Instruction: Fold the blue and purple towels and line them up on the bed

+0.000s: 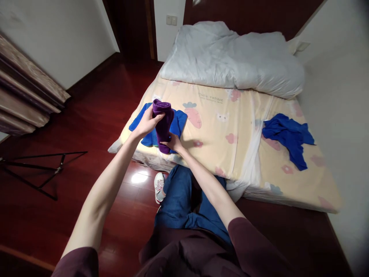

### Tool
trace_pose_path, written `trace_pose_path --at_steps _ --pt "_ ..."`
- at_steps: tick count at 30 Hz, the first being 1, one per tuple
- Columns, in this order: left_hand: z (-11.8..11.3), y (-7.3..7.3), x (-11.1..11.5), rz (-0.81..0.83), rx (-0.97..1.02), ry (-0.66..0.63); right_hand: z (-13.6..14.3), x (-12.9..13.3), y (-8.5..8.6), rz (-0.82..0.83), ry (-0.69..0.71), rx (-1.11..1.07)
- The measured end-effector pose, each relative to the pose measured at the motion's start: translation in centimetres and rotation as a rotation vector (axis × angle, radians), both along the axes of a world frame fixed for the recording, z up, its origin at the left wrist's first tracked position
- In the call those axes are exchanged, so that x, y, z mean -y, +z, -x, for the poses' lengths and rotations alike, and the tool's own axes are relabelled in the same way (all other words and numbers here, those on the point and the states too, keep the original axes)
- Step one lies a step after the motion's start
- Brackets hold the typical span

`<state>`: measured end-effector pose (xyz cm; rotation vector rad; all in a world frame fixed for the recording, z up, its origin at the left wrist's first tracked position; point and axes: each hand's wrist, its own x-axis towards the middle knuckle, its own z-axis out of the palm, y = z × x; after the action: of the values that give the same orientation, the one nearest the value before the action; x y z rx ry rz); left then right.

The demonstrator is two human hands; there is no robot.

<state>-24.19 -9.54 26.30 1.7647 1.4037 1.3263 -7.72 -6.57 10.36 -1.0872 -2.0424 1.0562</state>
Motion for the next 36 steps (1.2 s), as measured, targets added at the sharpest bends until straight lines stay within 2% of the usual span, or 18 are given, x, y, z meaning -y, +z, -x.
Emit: trace_pose_path --at_steps 8,15,19,23,32,36 --pt "-0.3 -3.9 0.0 0.012 0.084 -0.047 -0.4 0.1 -3.3 0.008 -0.056 -0.010" --pt "-0.1 -5.7 -0.2 0.039 0.061 0.016 -0.6 -0.4 -5.5 -0.044 -0.058 -0.003" --pt "0.1 -6.7 -0.3 0.056 0.062 0.003 -0.5 -0.6 -6.7 -0.042 -0.060 0.015" --pt "0.2 -6.8 0.0 0.088 0.056 -0.005 -0.3 -0.6 -7.3 -0.051 -0.060 0.007" --pt "-0.3 -5.7 0.2 0.104 0.041 -0.005 -0.1 -0.8 -8.2 -0.046 -0.049 0.010" --pt "-0.3 -6.2 -0.4 0.113 0.058 -0.024 -0.2 -0.8 -8.1 -0.027 -0.048 0.005"
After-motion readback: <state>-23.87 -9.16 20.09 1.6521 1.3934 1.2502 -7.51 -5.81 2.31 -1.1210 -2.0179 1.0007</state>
